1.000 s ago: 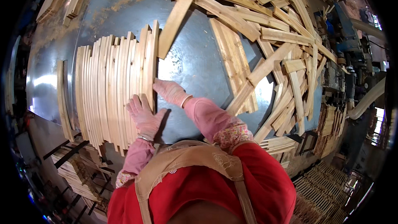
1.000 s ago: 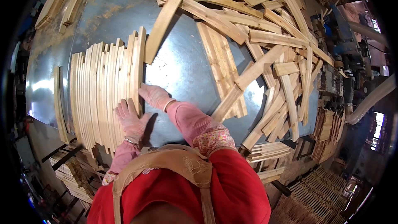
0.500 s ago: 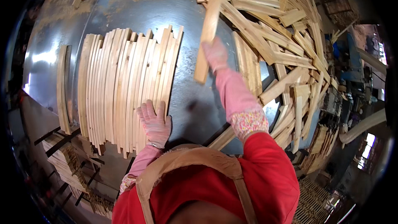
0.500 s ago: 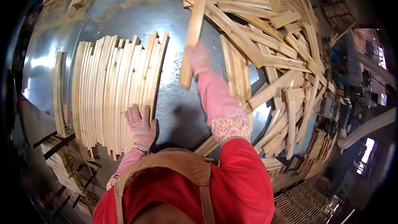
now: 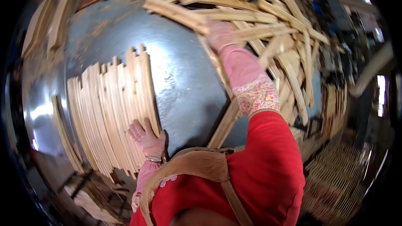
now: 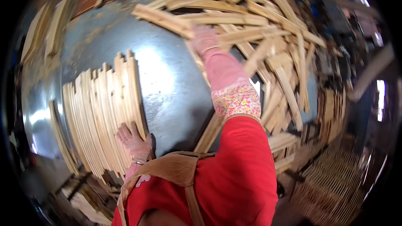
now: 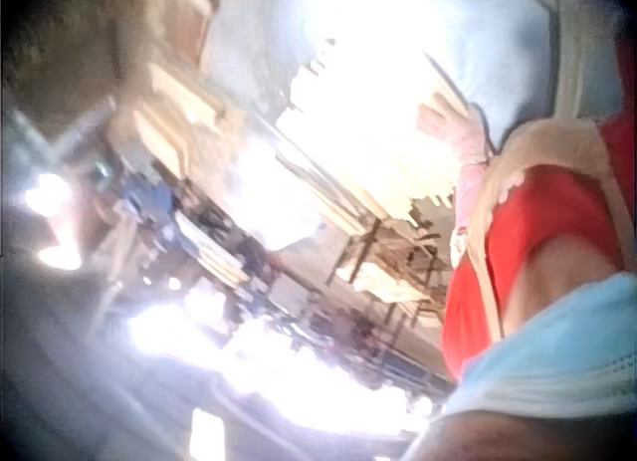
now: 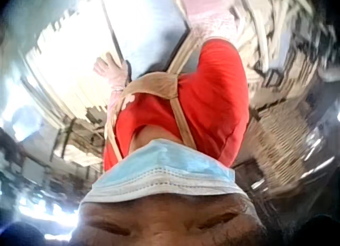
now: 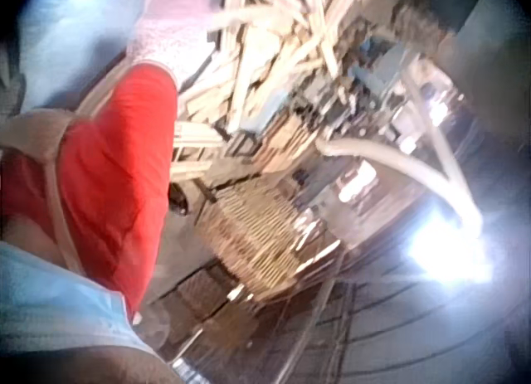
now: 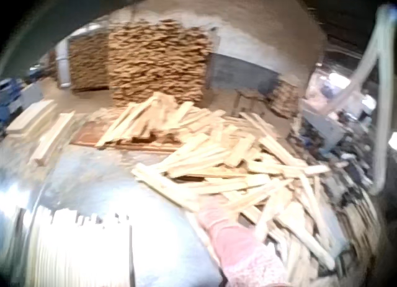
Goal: The person picks up thin wooden planks from a pile on a metal table and stacks them neatly. They repeatedly gather the planks, align them, and place them into a growing stack, occasionally adjusting the pile to maintain order.
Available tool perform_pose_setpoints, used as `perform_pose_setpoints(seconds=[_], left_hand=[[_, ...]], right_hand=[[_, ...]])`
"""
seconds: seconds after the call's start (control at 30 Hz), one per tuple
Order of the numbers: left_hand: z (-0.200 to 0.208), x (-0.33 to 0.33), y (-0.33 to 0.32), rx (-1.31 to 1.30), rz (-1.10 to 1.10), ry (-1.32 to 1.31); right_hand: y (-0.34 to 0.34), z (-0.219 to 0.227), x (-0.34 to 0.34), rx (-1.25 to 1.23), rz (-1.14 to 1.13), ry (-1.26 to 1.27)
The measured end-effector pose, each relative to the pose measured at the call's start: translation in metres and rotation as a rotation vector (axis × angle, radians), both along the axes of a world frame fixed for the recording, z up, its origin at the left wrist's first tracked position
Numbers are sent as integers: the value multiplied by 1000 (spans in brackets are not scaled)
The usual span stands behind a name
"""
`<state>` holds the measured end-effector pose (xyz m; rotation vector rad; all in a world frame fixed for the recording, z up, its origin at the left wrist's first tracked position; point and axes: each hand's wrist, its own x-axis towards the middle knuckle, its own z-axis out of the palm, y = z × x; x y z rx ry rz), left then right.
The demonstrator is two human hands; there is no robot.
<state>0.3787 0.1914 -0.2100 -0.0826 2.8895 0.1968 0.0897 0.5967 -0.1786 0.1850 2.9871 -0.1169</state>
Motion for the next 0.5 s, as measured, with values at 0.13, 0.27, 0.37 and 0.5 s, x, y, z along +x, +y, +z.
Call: perform_pose_setpoints(seconds=[0.13, 0.27, 0.37, 0.5], left_hand=[[-5, 8, 2, -14, -10, -7], [-11, 5, -1, -57, -62, 35], [-11, 5, -3, -56, -71, 38], [9, 8, 6, -77, 20, -37]], right_hand=[[-106, 12, 113, -567, -163, -506], [-194, -18, 206, -507, 408, -795], [-176, -32, 205, -566, 541, -490], [-23, -100, 110, -410, -475, 212]])
